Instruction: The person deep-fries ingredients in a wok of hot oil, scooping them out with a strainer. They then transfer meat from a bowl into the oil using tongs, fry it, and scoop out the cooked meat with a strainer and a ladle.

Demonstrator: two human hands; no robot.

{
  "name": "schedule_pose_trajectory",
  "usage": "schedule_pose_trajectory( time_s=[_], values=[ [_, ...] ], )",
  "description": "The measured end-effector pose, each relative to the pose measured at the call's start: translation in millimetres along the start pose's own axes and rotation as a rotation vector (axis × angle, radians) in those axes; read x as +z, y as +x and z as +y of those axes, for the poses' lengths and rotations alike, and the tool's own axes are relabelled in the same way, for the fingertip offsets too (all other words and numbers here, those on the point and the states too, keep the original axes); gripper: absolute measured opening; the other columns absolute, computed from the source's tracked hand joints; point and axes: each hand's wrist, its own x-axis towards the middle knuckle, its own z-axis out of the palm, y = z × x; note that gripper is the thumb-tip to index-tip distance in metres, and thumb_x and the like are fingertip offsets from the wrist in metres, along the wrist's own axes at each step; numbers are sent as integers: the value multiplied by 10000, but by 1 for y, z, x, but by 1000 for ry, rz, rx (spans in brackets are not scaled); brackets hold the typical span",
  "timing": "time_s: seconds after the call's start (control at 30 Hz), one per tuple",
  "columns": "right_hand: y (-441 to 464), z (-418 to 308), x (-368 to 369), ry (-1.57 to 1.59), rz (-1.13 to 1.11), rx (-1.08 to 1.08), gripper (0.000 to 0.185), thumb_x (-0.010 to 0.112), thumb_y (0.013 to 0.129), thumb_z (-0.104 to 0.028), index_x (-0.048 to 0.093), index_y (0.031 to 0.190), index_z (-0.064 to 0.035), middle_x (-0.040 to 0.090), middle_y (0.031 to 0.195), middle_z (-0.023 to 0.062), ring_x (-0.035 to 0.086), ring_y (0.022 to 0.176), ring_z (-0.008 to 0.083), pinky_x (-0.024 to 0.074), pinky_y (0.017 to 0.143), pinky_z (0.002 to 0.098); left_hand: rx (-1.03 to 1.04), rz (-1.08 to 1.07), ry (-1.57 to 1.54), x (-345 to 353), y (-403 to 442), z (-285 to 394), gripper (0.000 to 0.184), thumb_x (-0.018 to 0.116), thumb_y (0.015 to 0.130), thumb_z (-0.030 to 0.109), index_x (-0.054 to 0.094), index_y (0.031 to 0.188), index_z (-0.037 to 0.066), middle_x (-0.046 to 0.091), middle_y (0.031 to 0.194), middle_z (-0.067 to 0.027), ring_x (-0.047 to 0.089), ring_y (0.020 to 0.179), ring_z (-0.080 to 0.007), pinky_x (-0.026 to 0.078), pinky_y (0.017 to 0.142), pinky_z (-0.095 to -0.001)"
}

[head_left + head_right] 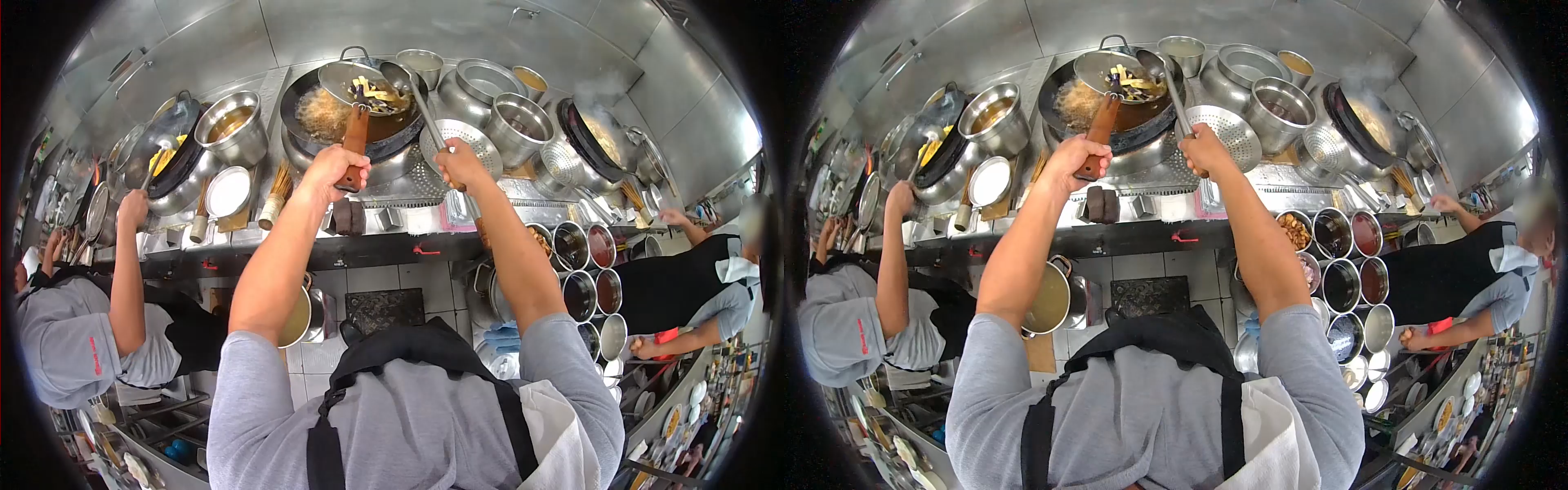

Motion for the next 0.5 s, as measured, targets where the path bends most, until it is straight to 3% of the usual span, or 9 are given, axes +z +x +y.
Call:
schedule_pose_trajectory(
  time_s=[0.1,0.13,0.23,0.33,0.43,0.47,0.5],
  values=[
    [-14,-3,-6,29,-34,-13,477,618,838,-93,395,1255,-29,511,690,25,460,457,94,325,360,251,32,-38,-109,-5,-6,-13,147,616,805,3,503,898,-16,582,696,-102,571,528,-176,499,459,-328],
    [-18,-8,-9,43,-54,-14,488,620,841,-96,391,1267,-28,513,694,27,461,457,96,326,361,253,17,-31,-137,-3,-17,-15,232,612,817,-17,457,989,2,567,720,-97,548,541,-143,485,455,-288],
    [-18,-15,-15,-16,-36,-157,479,627,853,-109,391,1261,-22,519,699,29,462,457,97,334,356,249,73,-38,-146,-2,-41,-25,272,611,823,-10,448,1040,4,570,752,-99,549,553,-143,477,448,-285],
    [-23,-54,-19,455,-119,-180,456,624,865,-107,393,1249,-22,524,700,30,463,456,94,346,352,231,121,-42,-197,-2,-59,-27,333,611,824,-16,428,1100,10,566,768,-101,540,555,-144,464,442,-286],
    [7,-71,-27,791,-356,-89,334,616,875,-110,434,1148,-48,514,681,27,468,461,90,348,353,232,207,-83,-280,7,-80,-23,344,614,828,-15,419,1111,14,564,764,-102,539,554,-146,460,442,-285],
    [1,-85,-15,472,-165,-160,298,615,879,-112,429,1103,-50,514,684,28,476,466,93,358,357,229,236,-94,-311,8,-85,-22,347,614,830,-14,415,1113,15,564,764,-103,539,554,-146,459,442,-285],
    [-2,-95,-9,435,-160,-185,287,613,881,-109,433,1098,-52,515,684,28,476,467,92,361,358,227,226,-73,-273,9,-83,-17,350,616,831,-13,412,1114,16,564,763,-103,538,553,-147,458,441,-284]
  ],
)
